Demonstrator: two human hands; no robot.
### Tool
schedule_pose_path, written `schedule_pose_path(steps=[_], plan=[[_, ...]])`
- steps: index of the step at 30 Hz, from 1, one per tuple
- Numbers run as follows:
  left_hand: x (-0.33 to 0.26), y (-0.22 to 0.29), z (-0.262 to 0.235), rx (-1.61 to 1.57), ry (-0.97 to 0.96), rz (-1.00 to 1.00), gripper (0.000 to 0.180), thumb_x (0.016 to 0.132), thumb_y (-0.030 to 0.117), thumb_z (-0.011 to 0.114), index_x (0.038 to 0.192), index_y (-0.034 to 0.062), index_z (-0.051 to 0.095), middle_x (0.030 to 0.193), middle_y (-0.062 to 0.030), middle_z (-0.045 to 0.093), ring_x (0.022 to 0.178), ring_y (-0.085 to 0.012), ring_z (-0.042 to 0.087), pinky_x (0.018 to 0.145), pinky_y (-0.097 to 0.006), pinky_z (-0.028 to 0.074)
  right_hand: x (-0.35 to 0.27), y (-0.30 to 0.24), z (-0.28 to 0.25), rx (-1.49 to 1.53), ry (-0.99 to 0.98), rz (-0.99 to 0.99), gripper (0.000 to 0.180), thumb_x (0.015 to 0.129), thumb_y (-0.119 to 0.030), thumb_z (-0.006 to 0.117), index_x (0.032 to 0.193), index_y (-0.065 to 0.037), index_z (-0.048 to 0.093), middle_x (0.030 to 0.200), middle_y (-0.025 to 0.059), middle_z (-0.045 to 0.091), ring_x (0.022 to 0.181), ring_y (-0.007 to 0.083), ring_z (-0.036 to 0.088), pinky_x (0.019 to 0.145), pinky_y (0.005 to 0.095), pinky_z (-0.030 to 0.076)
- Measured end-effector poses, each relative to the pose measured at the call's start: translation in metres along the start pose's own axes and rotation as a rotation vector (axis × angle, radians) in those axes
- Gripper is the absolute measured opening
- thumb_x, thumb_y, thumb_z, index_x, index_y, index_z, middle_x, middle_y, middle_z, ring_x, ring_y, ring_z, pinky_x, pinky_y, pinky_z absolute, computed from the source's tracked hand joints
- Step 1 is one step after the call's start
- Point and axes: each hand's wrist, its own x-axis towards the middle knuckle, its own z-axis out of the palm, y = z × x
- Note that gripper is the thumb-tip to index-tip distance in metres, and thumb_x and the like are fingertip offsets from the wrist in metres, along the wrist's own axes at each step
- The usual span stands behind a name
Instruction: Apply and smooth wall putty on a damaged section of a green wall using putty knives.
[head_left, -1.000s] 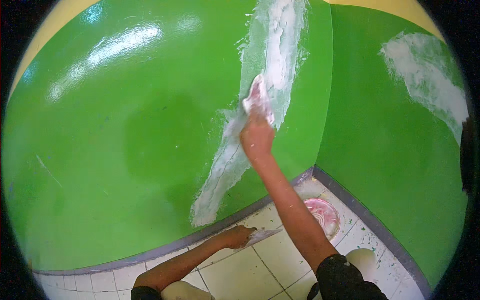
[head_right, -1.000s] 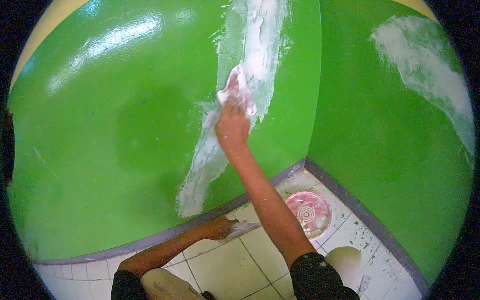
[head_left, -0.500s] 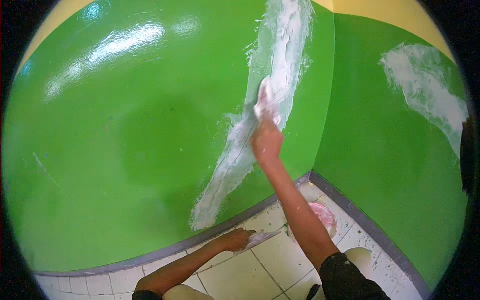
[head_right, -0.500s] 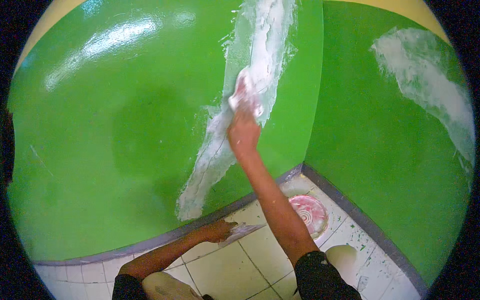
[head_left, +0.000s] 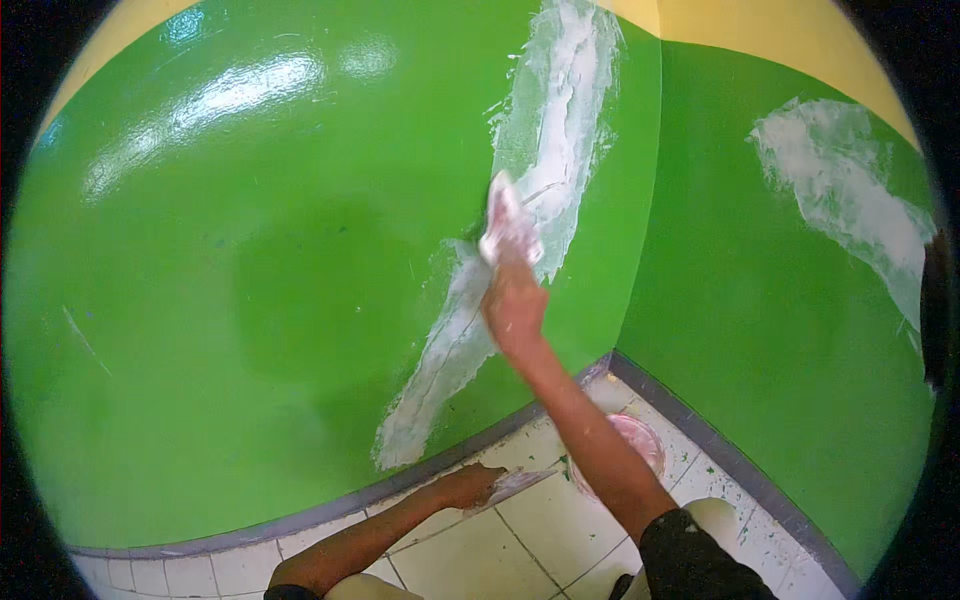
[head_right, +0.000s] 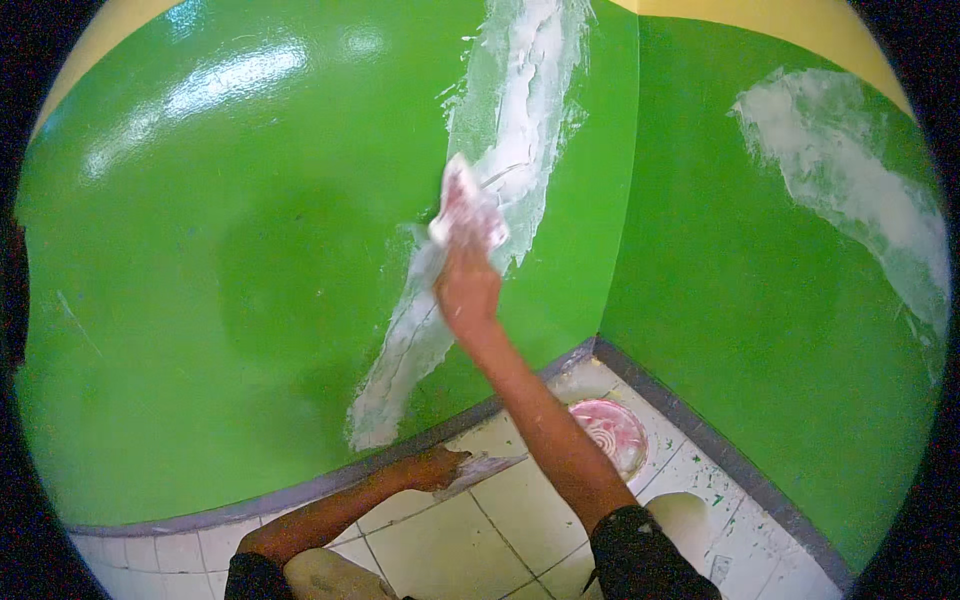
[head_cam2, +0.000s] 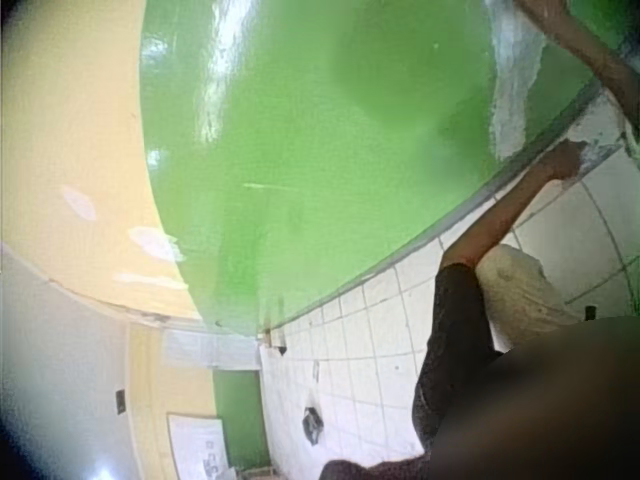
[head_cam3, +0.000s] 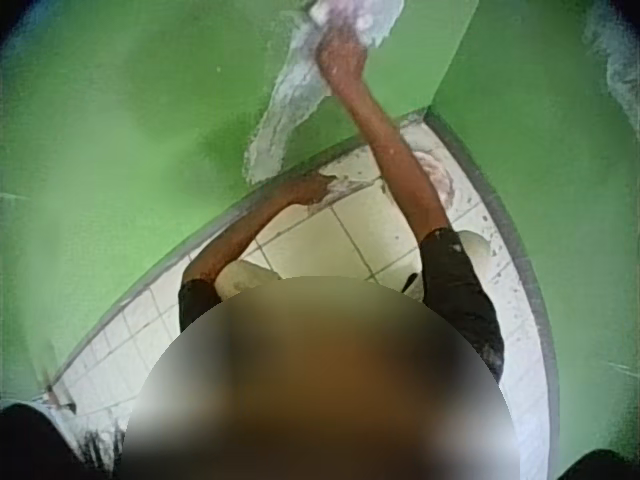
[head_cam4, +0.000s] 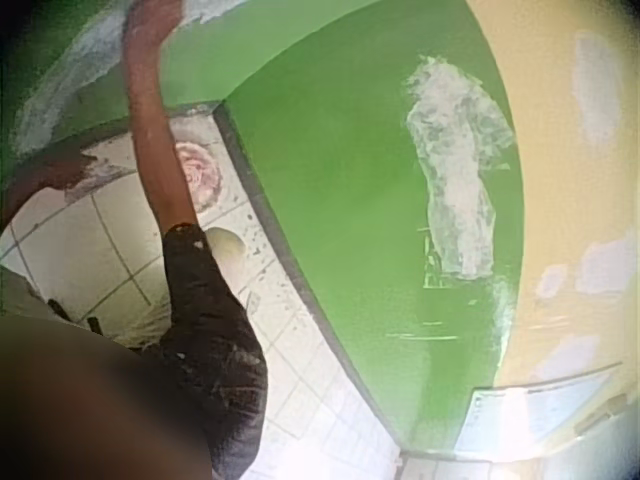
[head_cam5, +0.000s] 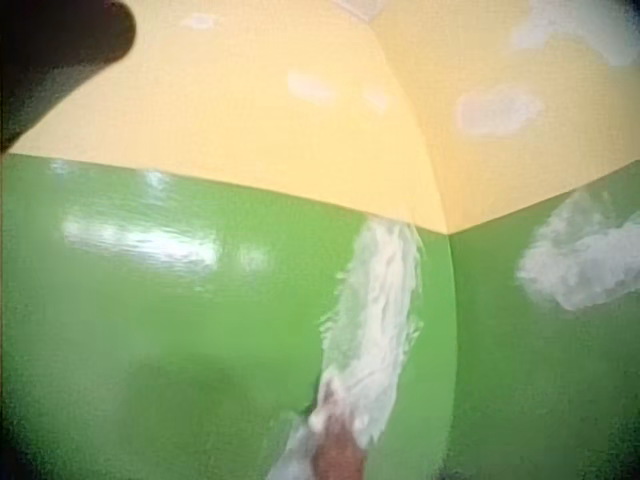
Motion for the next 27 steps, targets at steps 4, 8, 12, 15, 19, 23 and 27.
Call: schedule_pose_path(steps=[4,8,12,15,19,23,27], plan=[[0.002,-0.002,-0.001,-0.021,0.027,0.015,0.034,0.078,0.005,0.053,0.112,0.0013,0.051,0.08,-0.0282,0.062,0.078,-0.0444,0.062,0.07,-0.052,0.049,0.01,-0.018,-0.04,0.152,-0.036,0.037,0.043,0.073,0.006,0.055,0.115,0.002,0.061,0.107,0.0207,0.066,0.071,0.0334,0.065,0.061,0.0397,0.052],[0.01,-0.039,0.027,0.117,0.132,0.118,0.034,0.079,0.006,0.052,0.113,0.0008,0.05,0.08,-0.0293,0.062,0.078,-0.0454,0.062,0.07,-0.053,0.048,0.089,0.036,-0.042,-0.057,0.131,0.159,0.04,0.081,0.004,0.055,0.12,-0.006,0.063,0.098,0.0219,0.067,0.061,0.0333,0.062,0.057,0.0367,0.05],[0.005,-0.011,0.007,-0.003,0.12,0.08,0.033,0.08,0.007,0.051,0.113,0.0006,0.051,0.08,-0.0301,0.062,0.079,-0.0462,0.062,0.071,-0.052,0.049,0.163,0.104,-0.018,0.188,0.244,0.165,0.045,0.077,0.004,0.057,0.119,-0.01,0.063,0.101,0.0198,0.066,0.084,0.0345,0.065,0.074,0.0418,0.052],[0.003,-0.003,0.002,0.007,0.086,-0.004,0.032,0.081,0.007,0.049,0.112,0.0008,0.052,0.081,-0.0302,0.062,0.08,-0.0461,0.062,0.071,-0.052,0.049,0.205,0.134,-0.005,0.24,0.289,-0.086,0.036,0.081,0.0,0.06,0.116,-0.008,0.065,0.108,0.0163,0.068,0.092,0.0216,0.067,0.081,0.0298,0.05],[0.004,-0.007,0.002,-0.026,0.046,-0.021,0.029,0.081,0.006,0.05,0.109,0.0015,0.053,0.081,-0.0282,0.062,0.079,-0.0456,0.062,0.071,-0.052,0.049,0.203,0.149,0.0,0.306,0.085,-0.12,0.034,0.079,0.004,0.059,0.111,-0.005,0.066,0.112,0.0161,0.066,0.103,0.0233,0.065,0.09,0.0302,0.047],[0.006,-0.013,0.006,-0.03,0.074,0.041,0.028,0.08,0.006,0.052,0.107,0.0022,0.053,0.083,-0.0271,0.063,0.081,-0.0448,0.063,0.072,-0.052,0.048,0.126,0.14,-0.001,0.293,0.017,-0.078,0.045,0.072,0.011,0.056,0.111,-0.01,0.065,0.119,0.0136,0.063,0.109,0.0328,0.061,0.096,0.0386,0.046],[0.018,-0.014,0.011,-0.014,-0.002,0.019,0.03,0.078,0.005,0.055,0.108,0.0017,0.052,0.085,-0.0276,0.063,0.084,-0.0437,0.062,0.074,-0.052,0.048,0.039,0.136,-0.007,0.317,-0.04,-0.046,0.048,0.07,0.013,0.054,0.111,-0.01,0.065,0.121,0.0129,0.063,0.119,0.033,0.055,0.107,0.0449,0.037]])
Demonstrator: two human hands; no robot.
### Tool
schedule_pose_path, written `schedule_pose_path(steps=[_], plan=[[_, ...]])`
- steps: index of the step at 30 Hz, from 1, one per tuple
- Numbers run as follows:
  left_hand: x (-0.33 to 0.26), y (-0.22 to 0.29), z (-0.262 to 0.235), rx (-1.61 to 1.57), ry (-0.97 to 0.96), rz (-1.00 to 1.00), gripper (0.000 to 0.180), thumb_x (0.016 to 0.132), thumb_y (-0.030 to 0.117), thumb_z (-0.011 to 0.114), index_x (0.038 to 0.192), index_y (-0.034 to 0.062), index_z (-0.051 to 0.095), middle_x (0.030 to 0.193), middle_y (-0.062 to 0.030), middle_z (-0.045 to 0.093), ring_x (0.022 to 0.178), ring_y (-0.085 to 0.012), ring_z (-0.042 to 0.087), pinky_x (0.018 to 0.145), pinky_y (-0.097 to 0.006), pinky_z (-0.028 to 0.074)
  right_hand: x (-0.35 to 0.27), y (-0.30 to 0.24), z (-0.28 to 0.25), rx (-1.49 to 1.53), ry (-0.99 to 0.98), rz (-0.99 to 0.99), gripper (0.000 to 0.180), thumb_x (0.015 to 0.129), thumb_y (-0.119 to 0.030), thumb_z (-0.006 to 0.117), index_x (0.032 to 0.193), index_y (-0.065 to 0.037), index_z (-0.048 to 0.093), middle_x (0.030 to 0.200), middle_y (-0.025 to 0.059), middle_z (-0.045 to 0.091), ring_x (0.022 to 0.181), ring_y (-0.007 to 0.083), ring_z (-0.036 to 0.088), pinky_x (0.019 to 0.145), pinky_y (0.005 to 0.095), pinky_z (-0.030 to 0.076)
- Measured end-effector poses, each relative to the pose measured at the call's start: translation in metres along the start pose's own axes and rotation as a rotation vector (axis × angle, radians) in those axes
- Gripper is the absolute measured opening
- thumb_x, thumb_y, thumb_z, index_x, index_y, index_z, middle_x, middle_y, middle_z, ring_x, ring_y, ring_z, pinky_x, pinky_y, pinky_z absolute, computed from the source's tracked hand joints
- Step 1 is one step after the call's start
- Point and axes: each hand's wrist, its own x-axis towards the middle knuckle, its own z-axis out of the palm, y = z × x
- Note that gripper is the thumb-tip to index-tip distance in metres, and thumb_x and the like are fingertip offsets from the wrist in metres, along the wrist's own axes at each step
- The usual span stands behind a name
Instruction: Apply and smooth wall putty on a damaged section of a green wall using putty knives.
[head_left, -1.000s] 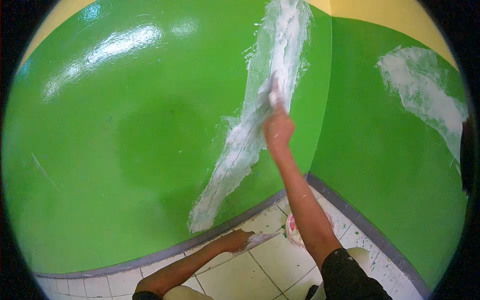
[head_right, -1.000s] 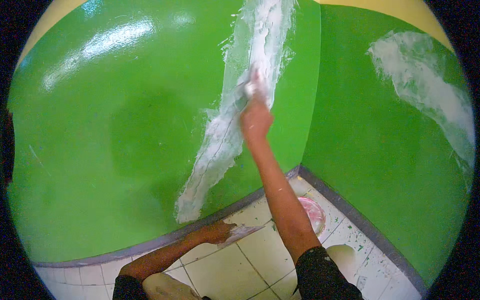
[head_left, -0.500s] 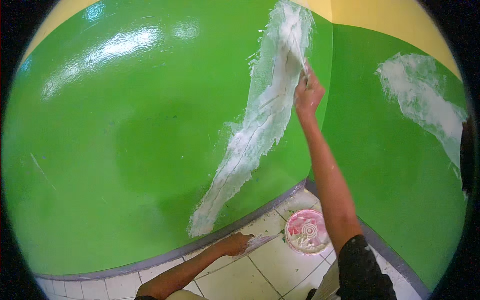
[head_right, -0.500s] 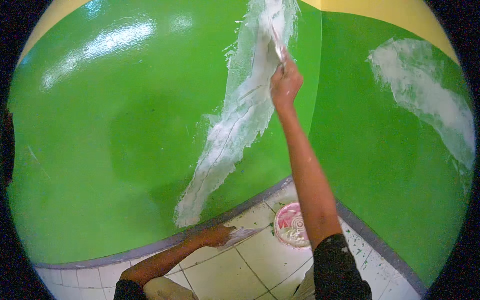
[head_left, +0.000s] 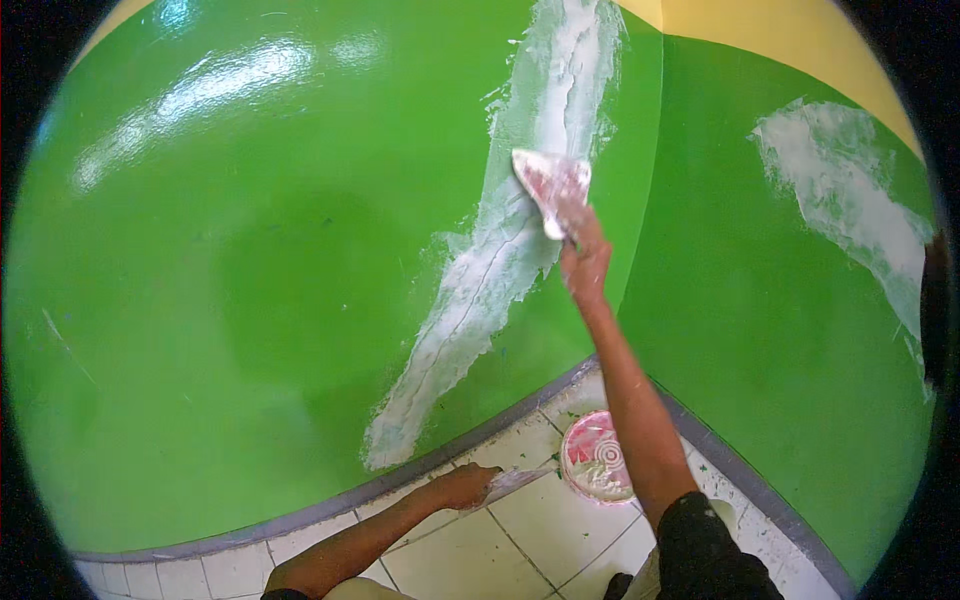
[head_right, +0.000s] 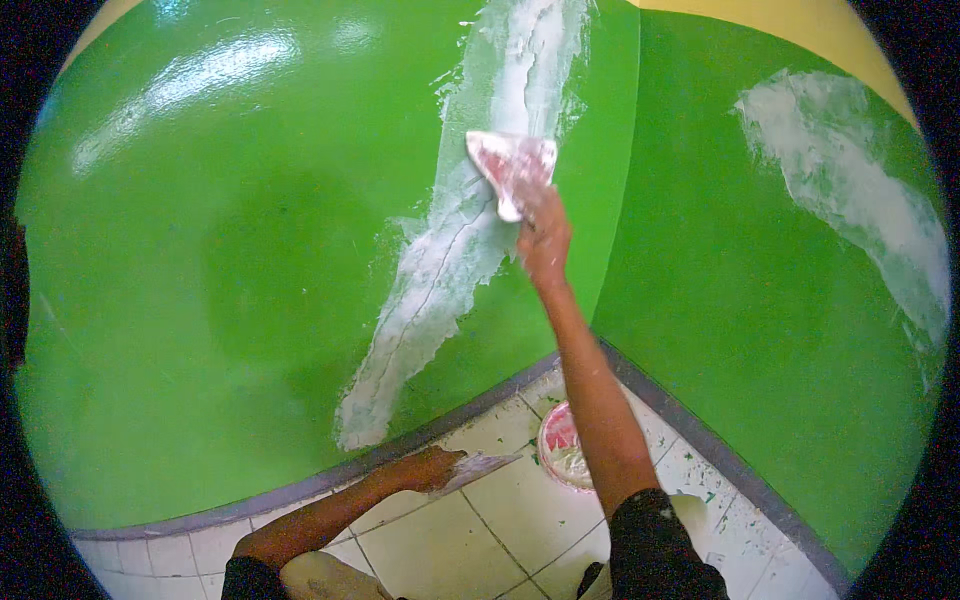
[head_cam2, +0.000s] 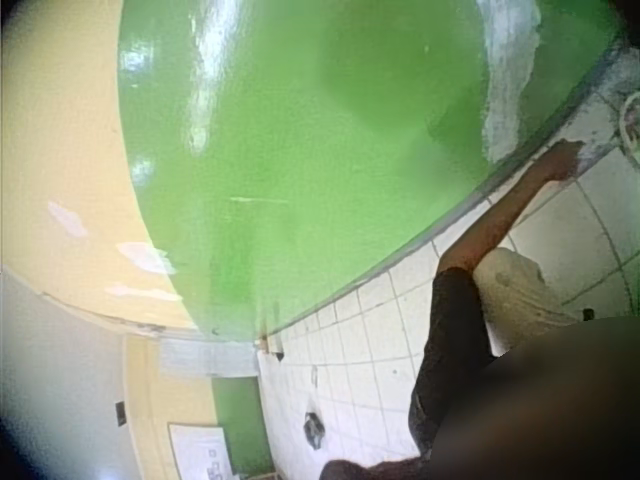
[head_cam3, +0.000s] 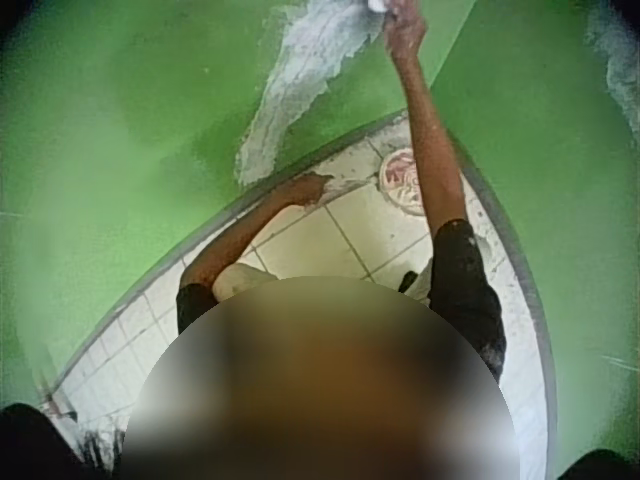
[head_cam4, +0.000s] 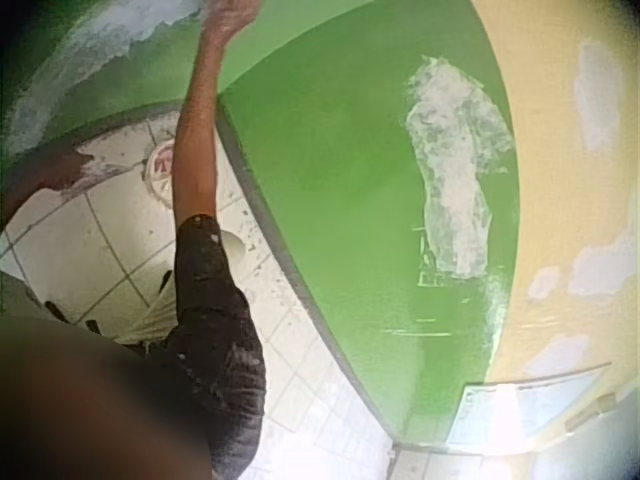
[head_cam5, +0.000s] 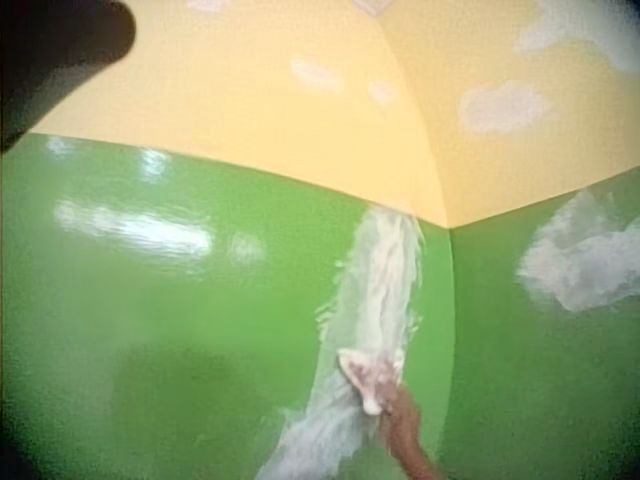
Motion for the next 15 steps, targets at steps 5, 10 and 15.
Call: schedule_pose_path(steps=[5,10,15], plan=[[0.003,0.001,0.003,-0.049,-0.031,0.005,0.027,0.079,0.006,0.053,0.104,-0.001,0.051,0.092,-0.0286,0.061,0.083,-0.043,0.059,0.072,-0.052,0.047,-0.078,-0.046,0.002,0.041,-0.02,0.112,0.05,0.072,0.011,0.051,0.113,-0.011,0.066,0.124,0.0122,0.061,0.122,0.0325,0.053,0.109,0.0477,0.033],[0.0,-0.009,0.01,-0.037,-0.003,-0.013,0.025,0.079,0.006,0.052,0.103,-0.0001,0.051,0.088,-0.0265,0.062,0.082,-0.0434,0.059,0.071,-0.052,0.047,-0.118,-0.102,-0.009,0.083,-0.215,0.189,0.05,0.072,0.013,0.049,0.113,-0.009,0.067,0.123,0.0113,0.062,0.123,0.0319,0.052,0.11,0.0492,0.031],[0.0,0.005,-0.001,-0.069,-0.043,-0.024,0.039,0.075,0.003,0.06,0.113,0.0026,0.052,0.086,-0.0279,0.063,0.086,-0.0434,0.063,0.075,-0.05,0.05,-0.082,-0.081,-0.023,0.19,0.15,0.361,0.041,0.078,0.012,0.054,0.114,-0.003,0.065,0.115,0.0152,0.066,0.111,0.0273,0.06,0.099,0.0402,0.043]])
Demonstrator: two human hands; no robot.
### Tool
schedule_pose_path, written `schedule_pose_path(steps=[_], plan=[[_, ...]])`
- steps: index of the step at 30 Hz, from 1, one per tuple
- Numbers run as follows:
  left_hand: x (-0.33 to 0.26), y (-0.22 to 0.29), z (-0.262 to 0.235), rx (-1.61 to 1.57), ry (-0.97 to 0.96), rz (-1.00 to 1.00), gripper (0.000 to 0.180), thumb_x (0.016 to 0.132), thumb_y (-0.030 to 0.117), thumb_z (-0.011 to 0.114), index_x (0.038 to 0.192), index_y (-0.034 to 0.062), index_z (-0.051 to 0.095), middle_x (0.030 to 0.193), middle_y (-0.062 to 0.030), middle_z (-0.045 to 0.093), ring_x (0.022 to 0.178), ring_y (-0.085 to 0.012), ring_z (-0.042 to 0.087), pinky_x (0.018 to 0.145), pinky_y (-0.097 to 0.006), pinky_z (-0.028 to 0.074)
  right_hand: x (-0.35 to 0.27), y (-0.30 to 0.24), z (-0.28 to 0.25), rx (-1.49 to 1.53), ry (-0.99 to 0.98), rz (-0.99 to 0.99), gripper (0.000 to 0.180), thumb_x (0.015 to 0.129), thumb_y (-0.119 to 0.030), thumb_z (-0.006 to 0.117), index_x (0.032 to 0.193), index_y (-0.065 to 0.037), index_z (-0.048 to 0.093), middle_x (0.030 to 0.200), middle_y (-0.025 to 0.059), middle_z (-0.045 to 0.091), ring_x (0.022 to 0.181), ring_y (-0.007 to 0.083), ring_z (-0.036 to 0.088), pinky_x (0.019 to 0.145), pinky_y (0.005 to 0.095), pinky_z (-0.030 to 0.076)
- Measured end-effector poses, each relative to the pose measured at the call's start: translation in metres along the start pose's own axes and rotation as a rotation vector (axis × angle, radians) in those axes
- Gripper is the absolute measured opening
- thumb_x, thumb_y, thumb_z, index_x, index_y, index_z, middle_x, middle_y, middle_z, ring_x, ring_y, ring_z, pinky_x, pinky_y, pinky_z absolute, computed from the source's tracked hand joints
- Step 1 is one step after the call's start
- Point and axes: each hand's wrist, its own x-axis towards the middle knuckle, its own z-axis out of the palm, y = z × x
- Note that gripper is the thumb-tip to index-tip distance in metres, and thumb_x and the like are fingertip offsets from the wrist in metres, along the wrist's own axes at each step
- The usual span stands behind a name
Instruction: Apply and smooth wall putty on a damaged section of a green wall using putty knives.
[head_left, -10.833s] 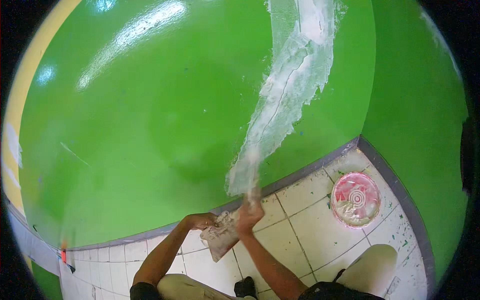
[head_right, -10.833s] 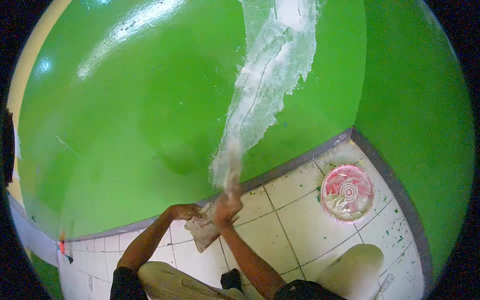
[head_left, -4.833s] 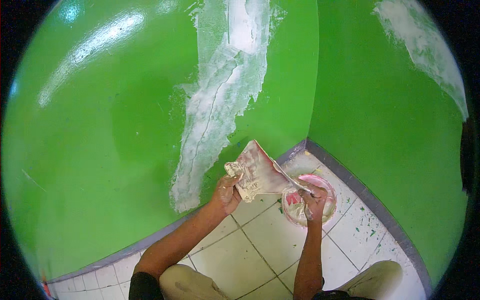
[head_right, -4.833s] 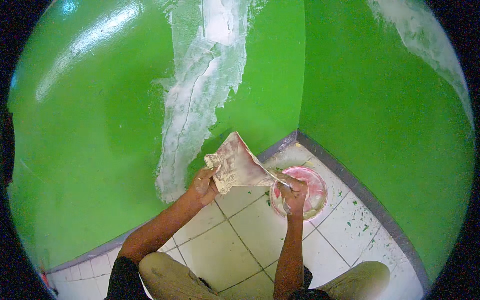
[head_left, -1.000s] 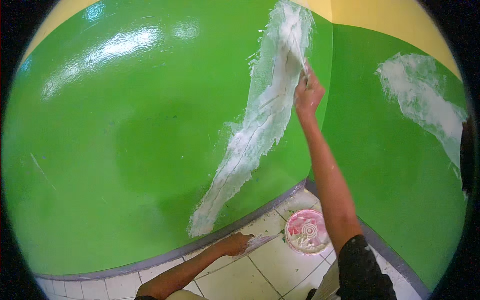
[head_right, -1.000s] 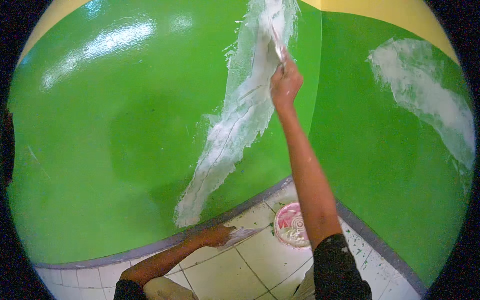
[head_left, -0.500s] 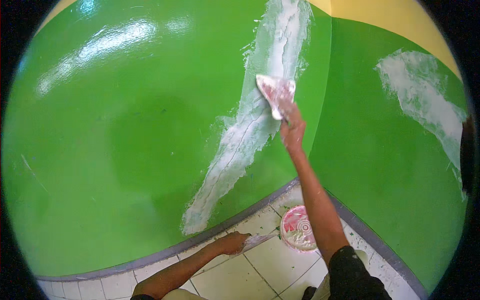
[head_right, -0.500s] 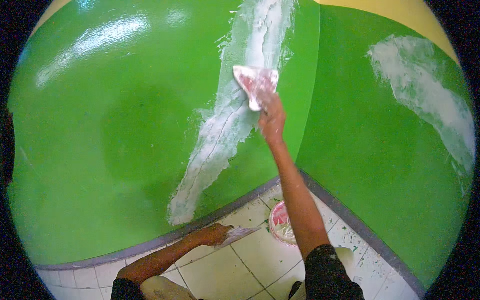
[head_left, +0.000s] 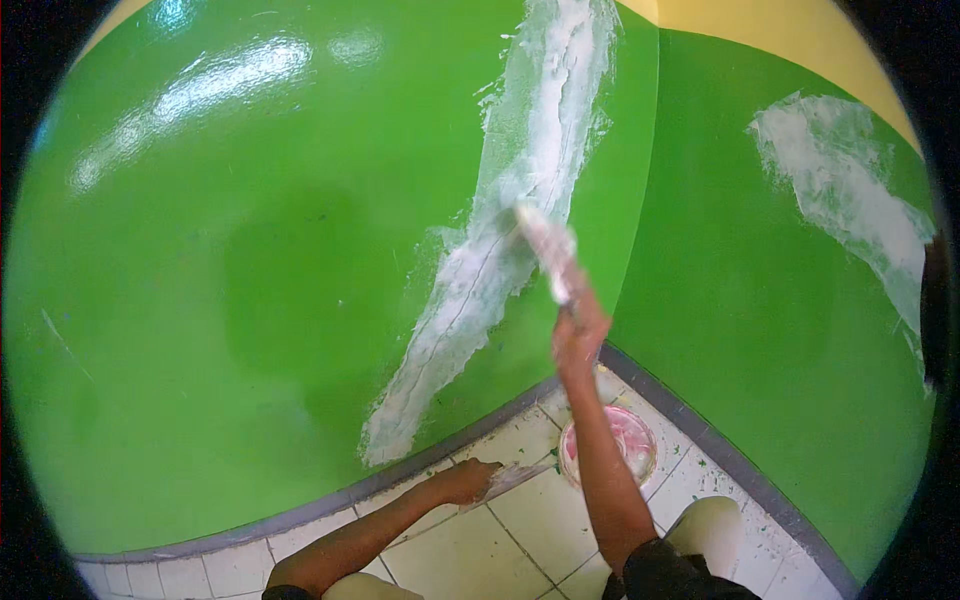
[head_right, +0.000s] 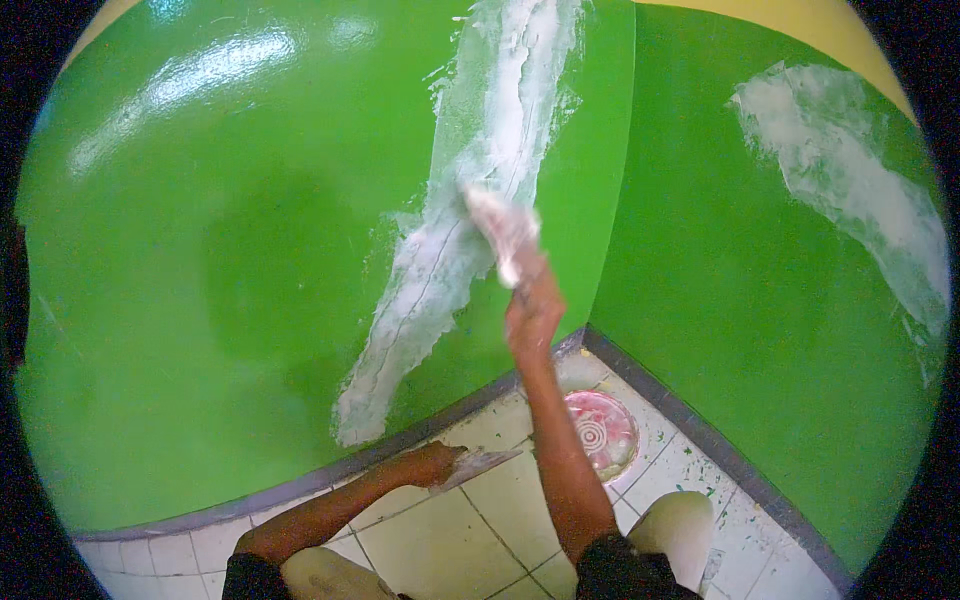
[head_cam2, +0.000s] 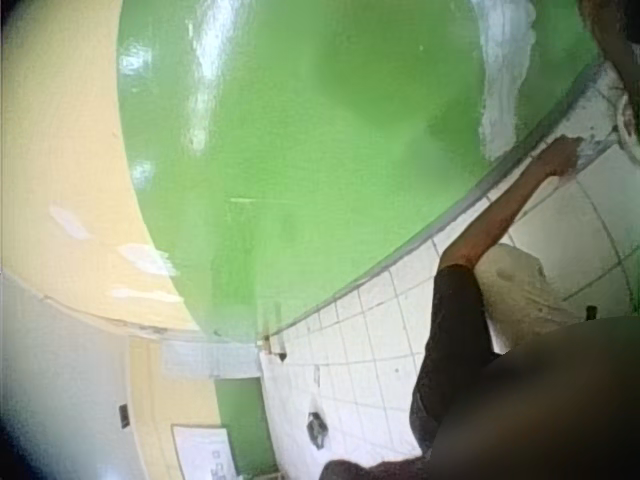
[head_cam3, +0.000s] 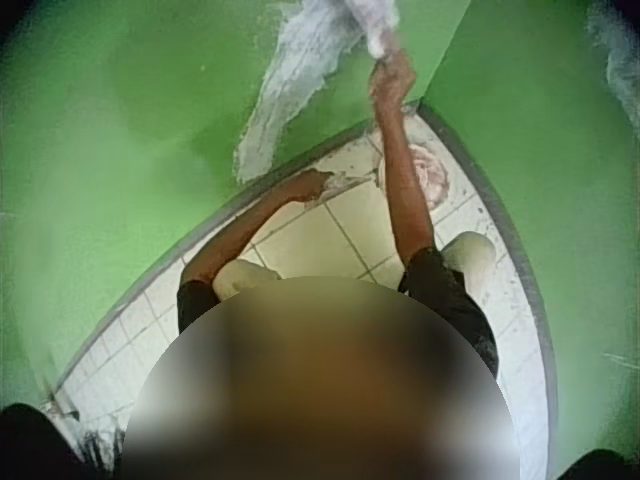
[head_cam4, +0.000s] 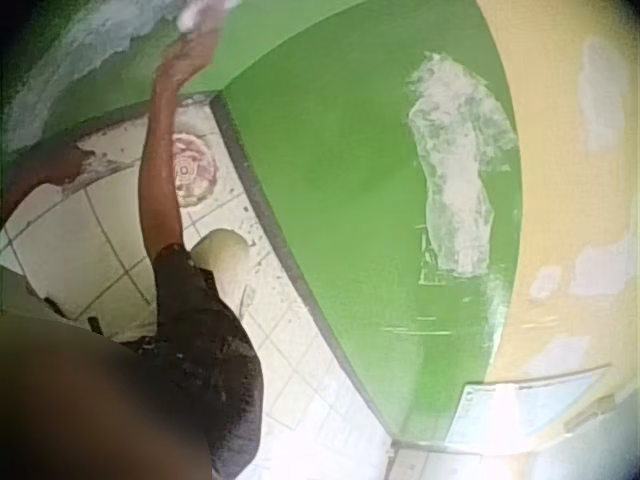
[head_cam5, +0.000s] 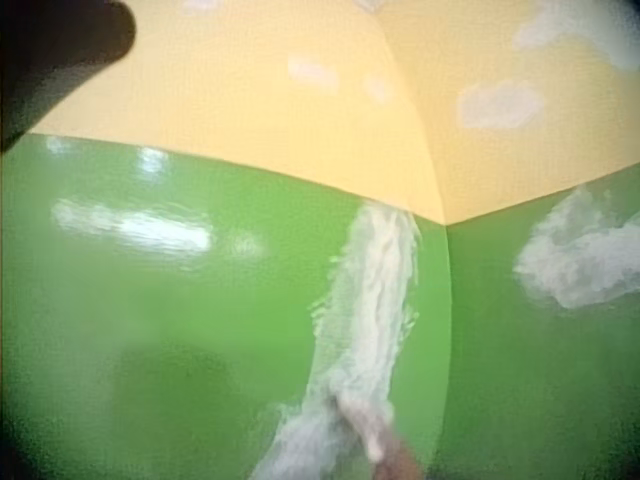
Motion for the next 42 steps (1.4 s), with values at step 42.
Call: schedule_pose_path(steps=[42], plan=[[-0.007,-0.025,0.017,0.117,-0.054,0.022,0.041,0.073,0.004,0.056,0.113,-0.002,0.055,0.094,-0.0255,0.063,0.084,-0.0405,0.062,0.073,-0.049,0.049,-0.09,-0.038,0.058,-0.055,-0.1,0.021,0.044,0.077,0.006,0.054,0.121,0.006,0.058,0.123,0.0233,0.058,0.118,0.037,0.054,0.102,0.0432,0.04]])
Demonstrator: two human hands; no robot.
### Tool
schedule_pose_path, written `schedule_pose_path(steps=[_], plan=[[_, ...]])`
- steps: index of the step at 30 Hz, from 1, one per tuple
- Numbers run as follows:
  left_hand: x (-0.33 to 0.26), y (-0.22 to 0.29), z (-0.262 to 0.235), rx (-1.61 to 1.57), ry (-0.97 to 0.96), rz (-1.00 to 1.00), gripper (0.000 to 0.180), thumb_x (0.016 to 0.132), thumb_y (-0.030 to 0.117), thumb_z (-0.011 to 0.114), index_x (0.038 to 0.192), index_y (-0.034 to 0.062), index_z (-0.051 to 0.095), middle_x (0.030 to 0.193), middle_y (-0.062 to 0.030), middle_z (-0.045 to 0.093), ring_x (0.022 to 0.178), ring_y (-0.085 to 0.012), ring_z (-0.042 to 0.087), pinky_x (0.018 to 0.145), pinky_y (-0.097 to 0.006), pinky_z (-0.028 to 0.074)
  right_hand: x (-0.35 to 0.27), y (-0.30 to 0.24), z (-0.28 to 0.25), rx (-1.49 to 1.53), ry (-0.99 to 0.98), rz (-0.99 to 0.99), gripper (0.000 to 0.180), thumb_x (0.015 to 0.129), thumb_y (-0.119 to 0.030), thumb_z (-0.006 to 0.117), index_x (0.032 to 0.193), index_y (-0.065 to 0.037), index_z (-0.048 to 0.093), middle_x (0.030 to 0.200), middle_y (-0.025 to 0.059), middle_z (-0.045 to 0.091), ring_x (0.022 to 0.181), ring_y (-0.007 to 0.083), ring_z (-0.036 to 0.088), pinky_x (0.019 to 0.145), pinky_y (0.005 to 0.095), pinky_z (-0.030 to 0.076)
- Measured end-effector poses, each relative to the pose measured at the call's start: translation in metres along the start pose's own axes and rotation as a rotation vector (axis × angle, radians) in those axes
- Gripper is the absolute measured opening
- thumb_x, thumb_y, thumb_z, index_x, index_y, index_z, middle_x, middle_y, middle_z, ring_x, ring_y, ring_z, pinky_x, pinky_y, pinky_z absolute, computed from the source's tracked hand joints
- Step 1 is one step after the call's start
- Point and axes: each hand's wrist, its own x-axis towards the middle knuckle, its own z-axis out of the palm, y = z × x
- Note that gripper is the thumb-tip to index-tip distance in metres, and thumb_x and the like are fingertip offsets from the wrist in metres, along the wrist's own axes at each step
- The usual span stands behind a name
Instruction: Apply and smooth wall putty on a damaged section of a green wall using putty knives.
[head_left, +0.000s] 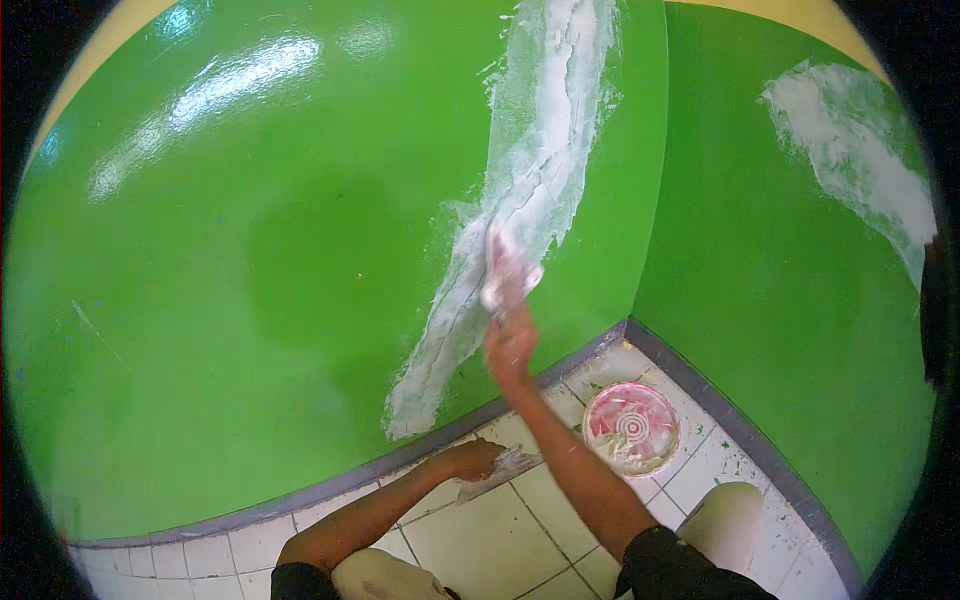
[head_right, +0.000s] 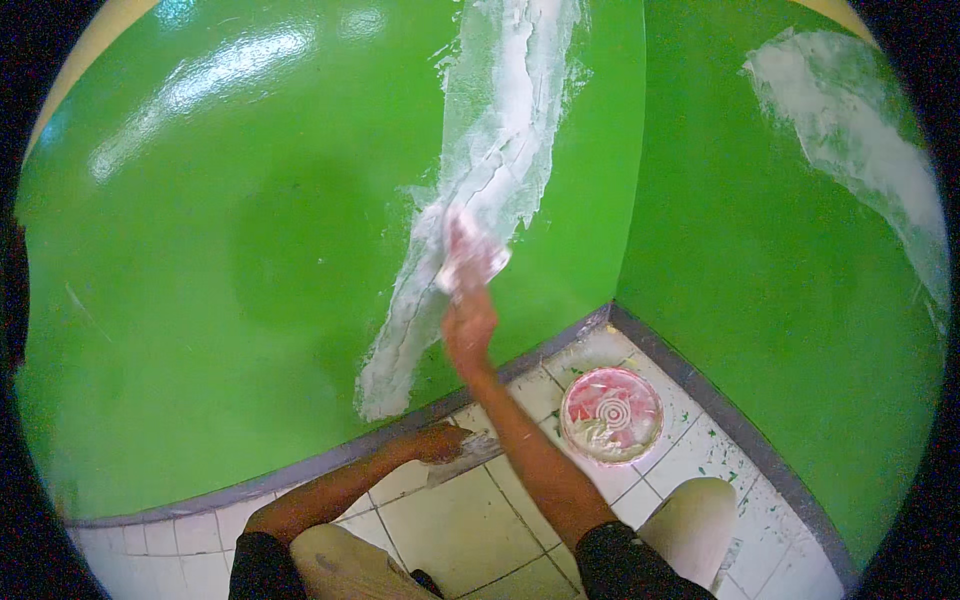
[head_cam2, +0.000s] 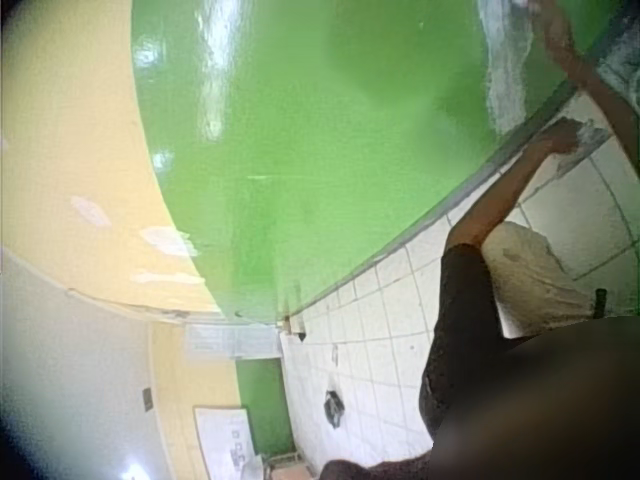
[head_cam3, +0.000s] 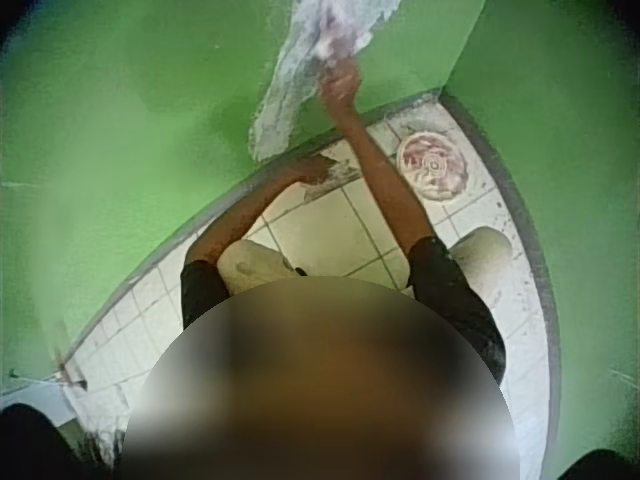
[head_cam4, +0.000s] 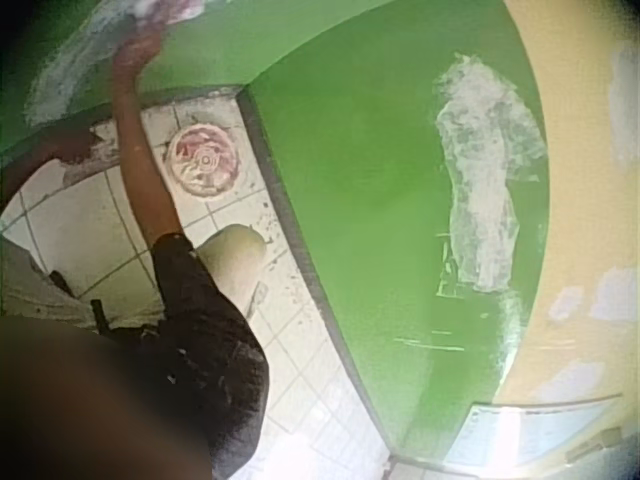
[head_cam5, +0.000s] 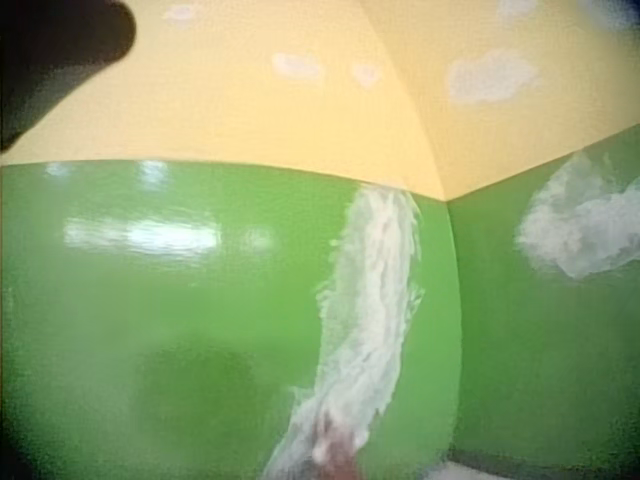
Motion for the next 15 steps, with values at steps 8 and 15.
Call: schedule_pose_path(steps=[8,15], plan=[[-0.021,-0.104,0.075,0.149,0.216,0.203,0.045,0.078,0.009,0.053,0.123,-0.0001,0.054,0.103,-0.0263,0.064,0.088,-0.0387,0.063,0.078,-0.047,0.05,-0.091,-0.083,0.005,0.09,-0.181,0.086,0.04,0.077,0.005,0.052,0.116,0.003,0.061,0.119,0.0243,0.059,0.109,0.0409,0.058,0.094,0.0429,0.047],[-0.018,0.03,-0.028,-0.1,-0.185,-0.274,0.037,0.074,0.01,0.052,0.108,-0.0034,0.06,0.097,-0.0235,0.066,0.085,-0.0379,0.065,0.074,-0.048,0.051,-0.024,-0.029,-0.025,0.004,0.099,0.224,0.048,0.075,0.011,0.052,0.122,0.004,0.058,0.118,0.0216,0.062,0.107,0.0324,0.062,0.094,0.0366,0.046]])
